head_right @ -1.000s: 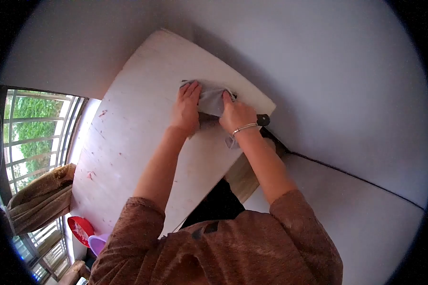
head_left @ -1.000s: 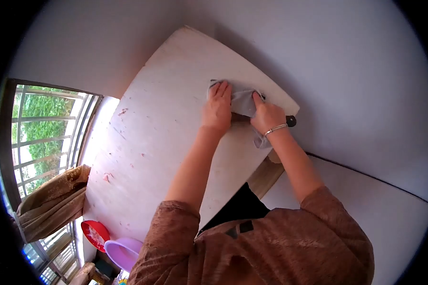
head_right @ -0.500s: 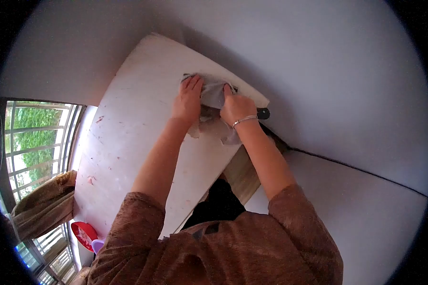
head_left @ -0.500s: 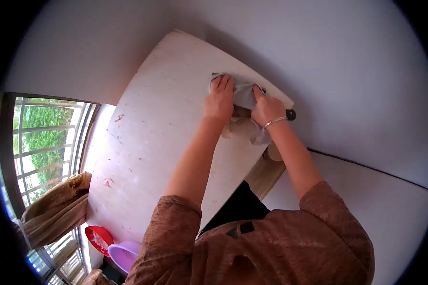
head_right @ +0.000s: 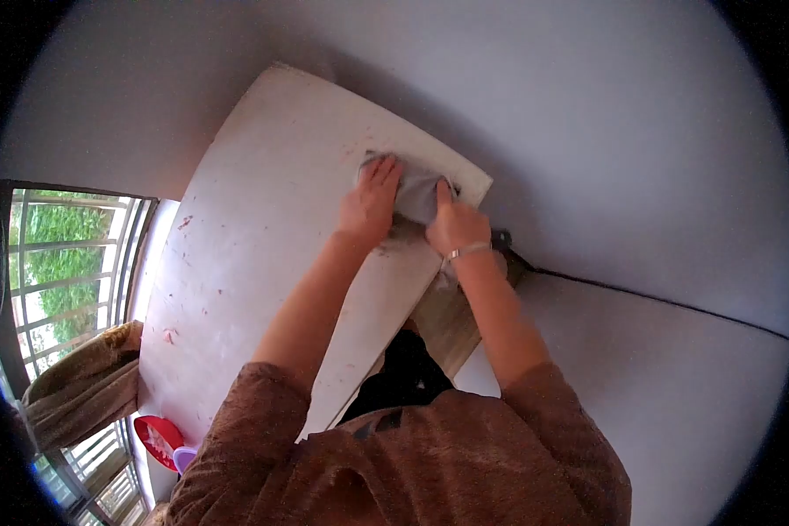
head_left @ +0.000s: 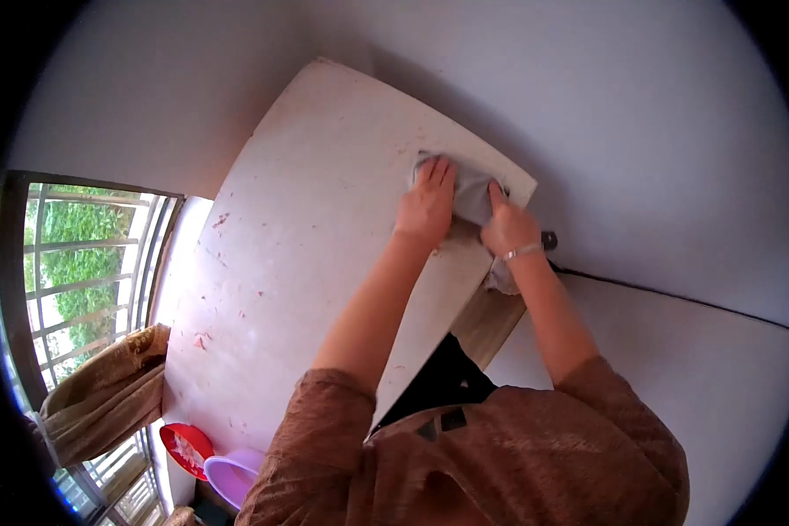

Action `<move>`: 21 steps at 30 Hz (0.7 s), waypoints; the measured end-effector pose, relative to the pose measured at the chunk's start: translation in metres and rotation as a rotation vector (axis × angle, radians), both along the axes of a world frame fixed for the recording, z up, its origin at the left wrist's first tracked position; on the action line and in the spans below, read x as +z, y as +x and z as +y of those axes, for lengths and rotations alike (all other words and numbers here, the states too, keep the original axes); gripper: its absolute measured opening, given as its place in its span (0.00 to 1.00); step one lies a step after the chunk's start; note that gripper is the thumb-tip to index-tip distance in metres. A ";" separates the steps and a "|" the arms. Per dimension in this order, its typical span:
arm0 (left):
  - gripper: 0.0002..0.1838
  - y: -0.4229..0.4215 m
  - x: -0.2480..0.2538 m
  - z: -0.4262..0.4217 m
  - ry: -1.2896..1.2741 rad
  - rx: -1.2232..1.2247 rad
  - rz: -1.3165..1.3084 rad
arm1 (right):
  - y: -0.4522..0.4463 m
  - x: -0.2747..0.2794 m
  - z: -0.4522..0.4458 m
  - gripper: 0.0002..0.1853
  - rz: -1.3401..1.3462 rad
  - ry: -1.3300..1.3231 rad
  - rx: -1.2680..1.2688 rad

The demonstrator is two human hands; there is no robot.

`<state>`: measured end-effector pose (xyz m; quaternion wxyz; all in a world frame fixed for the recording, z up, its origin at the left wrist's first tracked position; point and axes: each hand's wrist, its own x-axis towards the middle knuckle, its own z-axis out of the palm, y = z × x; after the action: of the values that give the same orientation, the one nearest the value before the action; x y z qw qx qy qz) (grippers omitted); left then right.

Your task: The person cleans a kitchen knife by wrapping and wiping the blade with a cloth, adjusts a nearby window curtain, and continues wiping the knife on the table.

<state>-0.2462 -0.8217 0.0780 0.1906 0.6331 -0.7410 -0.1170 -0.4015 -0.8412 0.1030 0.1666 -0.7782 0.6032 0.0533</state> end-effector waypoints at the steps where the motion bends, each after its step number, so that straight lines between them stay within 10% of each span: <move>1: 0.23 -0.001 -0.004 -0.015 -0.004 0.033 -0.005 | 0.004 0.005 -0.007 0.32 0.004 -0.005 -0.005; 21: 0.20 0.017 0.006 0.063 -0.016 -0.021 0.124 | 0.014 0.021 0.070 0.32 -0.012 0.214 -0.008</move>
<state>-0.2288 -0.7583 0.0843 0.2399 0.6154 -0.7352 -0.1523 -0.3878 -0.7715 0.1242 0.2525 -0.7538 0.5962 0.1119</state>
